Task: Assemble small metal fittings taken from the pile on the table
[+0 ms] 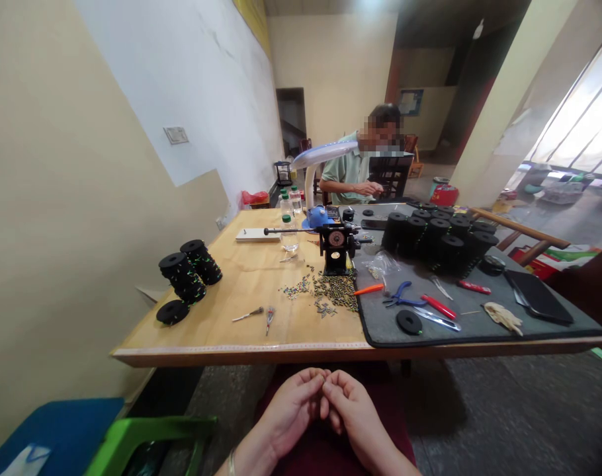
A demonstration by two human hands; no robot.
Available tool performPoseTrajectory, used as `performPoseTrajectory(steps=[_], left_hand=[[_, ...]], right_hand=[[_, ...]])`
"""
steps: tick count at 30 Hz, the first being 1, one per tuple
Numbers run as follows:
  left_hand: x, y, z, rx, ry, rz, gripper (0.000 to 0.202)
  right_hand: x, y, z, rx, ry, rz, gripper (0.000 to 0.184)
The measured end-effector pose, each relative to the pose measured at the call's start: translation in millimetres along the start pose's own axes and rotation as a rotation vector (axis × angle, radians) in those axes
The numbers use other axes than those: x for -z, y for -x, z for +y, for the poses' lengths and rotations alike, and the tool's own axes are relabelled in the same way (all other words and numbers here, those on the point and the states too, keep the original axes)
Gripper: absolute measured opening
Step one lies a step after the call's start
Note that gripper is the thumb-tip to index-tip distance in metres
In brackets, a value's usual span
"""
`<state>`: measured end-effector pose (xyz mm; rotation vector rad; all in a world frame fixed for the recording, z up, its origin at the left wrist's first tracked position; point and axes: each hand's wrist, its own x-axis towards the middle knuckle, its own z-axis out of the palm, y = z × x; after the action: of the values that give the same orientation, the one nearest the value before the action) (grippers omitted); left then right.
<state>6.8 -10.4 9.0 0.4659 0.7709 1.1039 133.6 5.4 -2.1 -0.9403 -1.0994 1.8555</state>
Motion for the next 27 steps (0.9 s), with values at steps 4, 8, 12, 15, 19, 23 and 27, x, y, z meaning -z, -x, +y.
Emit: performPoseTrajectory(steps=[4,8,12,15,19,23,27], left_hand=[[-1.2,1.0,2.9,-0.043,-0.066,0.048,0.02],[-0.9,1.2,6.6,-0.078,-0.146,0.091,0.02],[1.5,2.0,9.0,-0.186,-0.274,0.137,0.019],[-0.1,3.4,12.2,-0.23,-0.313,0.138,0.022],[-7.9,6.1,18.3,-0.239,-0.341,0.124,0.027],[-16.9,9.9,28.4,-0.181,-0.214,0.092,0.027],[-24.7,15.0,47.1,-0.117,-0.022,0.077,0.029]], right_hand=[[1.4,-0.7,0.7,-0.016,-0.015,-0.013,0.051],[4.4,-1.9,-1.2,-0.044,-0.016,-0.036,0.049],[7.0,-2.3,-5.5,-0.036,0.091,-0.031,0.045],[8.4,-2.2,-7.2,0.013,0.19,-0.051,0.041],[8.4,0.8,-10.0,0.086,0.282,-0.084,0.032],[9.6,5.3,-16.8,0.177,0.341,-0.096,0.025],[16.4,5.2,-19.2,0.261,0.434,-0.069,0.021]])
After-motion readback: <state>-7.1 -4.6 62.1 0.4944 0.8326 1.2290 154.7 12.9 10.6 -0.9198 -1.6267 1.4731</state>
